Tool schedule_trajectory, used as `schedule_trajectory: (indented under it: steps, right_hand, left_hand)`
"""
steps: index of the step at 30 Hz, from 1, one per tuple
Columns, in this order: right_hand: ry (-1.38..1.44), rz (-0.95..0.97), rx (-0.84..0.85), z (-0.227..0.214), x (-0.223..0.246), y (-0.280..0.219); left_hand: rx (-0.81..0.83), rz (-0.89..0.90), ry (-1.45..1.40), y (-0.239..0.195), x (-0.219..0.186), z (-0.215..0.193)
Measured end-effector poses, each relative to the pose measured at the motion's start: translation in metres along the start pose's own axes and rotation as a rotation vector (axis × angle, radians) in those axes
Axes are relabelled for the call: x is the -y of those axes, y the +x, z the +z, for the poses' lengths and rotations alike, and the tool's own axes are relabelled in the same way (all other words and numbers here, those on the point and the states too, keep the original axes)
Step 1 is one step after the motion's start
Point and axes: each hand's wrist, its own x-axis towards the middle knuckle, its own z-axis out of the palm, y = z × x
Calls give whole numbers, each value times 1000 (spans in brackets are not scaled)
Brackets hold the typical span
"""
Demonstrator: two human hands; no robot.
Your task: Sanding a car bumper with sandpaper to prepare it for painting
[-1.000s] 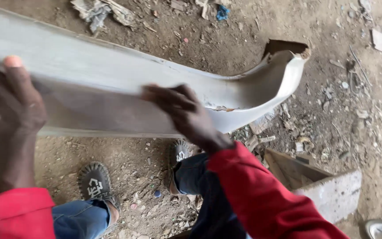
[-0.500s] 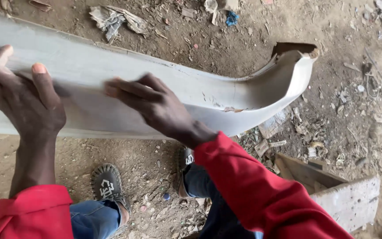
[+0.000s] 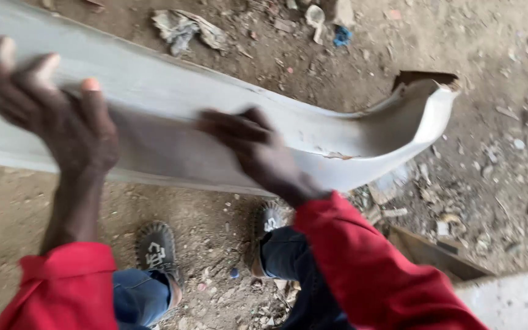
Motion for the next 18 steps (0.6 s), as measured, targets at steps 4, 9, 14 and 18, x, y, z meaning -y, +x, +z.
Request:
schedule_trajectory:
  steps: [4,9,14,18]
  right_hand:
    - [325,294,40,70,10,48]
    - [-89,-133,1,17,-9,-9]
    - [-76,25,-51,-56,-26,-91]
    - [-119,50,-34,-32,-24,-81]
  left_hand:
    - [3,167,53,-36,62,30]
    - [-292,772,887,-29,68,17]
    - [-417,838,1009,-18,40,6]
    - [-504,855,839,-28,61,17]
